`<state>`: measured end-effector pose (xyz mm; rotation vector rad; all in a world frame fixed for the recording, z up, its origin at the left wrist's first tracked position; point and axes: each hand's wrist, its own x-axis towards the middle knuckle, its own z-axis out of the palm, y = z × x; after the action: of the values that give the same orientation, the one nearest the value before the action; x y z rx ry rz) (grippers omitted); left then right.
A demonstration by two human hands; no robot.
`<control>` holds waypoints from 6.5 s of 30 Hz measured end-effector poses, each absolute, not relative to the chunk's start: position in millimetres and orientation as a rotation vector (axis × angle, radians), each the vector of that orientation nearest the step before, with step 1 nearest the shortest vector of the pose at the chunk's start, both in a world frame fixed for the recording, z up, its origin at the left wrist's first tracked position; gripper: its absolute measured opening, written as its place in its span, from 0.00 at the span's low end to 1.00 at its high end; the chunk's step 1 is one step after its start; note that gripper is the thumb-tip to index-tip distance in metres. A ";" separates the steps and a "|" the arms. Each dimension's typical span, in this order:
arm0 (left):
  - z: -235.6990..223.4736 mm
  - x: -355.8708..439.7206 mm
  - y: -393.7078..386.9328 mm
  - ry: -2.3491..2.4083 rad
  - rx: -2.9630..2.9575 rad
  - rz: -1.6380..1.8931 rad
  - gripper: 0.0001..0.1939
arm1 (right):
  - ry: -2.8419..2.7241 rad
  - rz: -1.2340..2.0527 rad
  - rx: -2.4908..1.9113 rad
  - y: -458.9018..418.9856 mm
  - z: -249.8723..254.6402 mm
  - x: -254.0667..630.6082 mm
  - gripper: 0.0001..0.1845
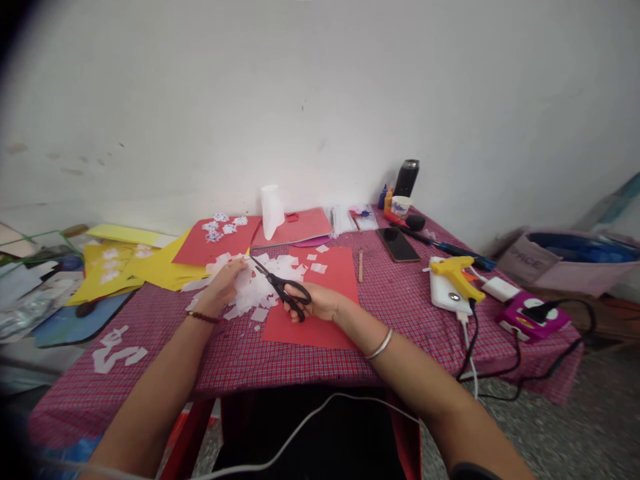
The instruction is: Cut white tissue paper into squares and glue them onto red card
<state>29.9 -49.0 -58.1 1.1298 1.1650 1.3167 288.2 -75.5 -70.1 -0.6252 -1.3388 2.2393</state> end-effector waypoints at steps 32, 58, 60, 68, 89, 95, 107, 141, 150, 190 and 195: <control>-61.0 49.4 -53.0 1.173 1.139 1.215 0.06 | -1.346 2.071 -0.731 -79.7 -71.3 280.6 0.25; -55.8 39.2 -50.0 0.999 0.834 1.461 0.15 | -1.176 2.380 -0.708 -72.5 -75.4 286.0 0.27; -56.0 41.7 -51.4 0.991 0.830 1.426 0.16 | -1.218 2.341 -0.723 -73.5 -75.7 285.4 0.27; -61.1 45.3 -54.2 0.970 0.909 1.248 0.16 | -1.265 2.236 -0.765 -74.2 -74.7 284.7 0.27; -61.4 34.9 -47.6 1.141 0.904 1.293 0.12 | -1.166 2.208 -0.805 -74.6 -72.4 283.2 0.24; -58.0 33.6 -44.9 1.160 0.851 1.400 0.12 | -1.206 2.321 -0.801 -73.2 -73.6 284.6 0.26; -53.0 44.8 -56.5 1.151 0.975 1.132 0.14 | -1.379 2.196 -0.848 -78.6 -68.9 280.3 0.26; -61.7 -65.7 -42.0 2.073 1.488 1.218 0.06 | -1.145 2.172 -0.691 -66.0 -75.6 289.8 0.30; -76.9 -52.5 -28.3 2.098 1.482 1.359 0.02 | -1.174 2.168 -0.676 -70.1 -73.9 288.2 0.28; -44.6 30.9 -62.5 1.196 1.236 1.163 0.19 | -1.579 1.986 -0.793 -80.7 -67.0 281.6 0.28; -44.6 29.2 -63.1 1.194 1.278 1.110 0.21 | -1.553 1.972 -0.814 -80.4 -67.8 280.8 0.29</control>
<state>29.2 -63.1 -44.6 1.2775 1.1942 1.1099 280.8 -80.4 -67.8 -0.8142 -1.5533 1.9720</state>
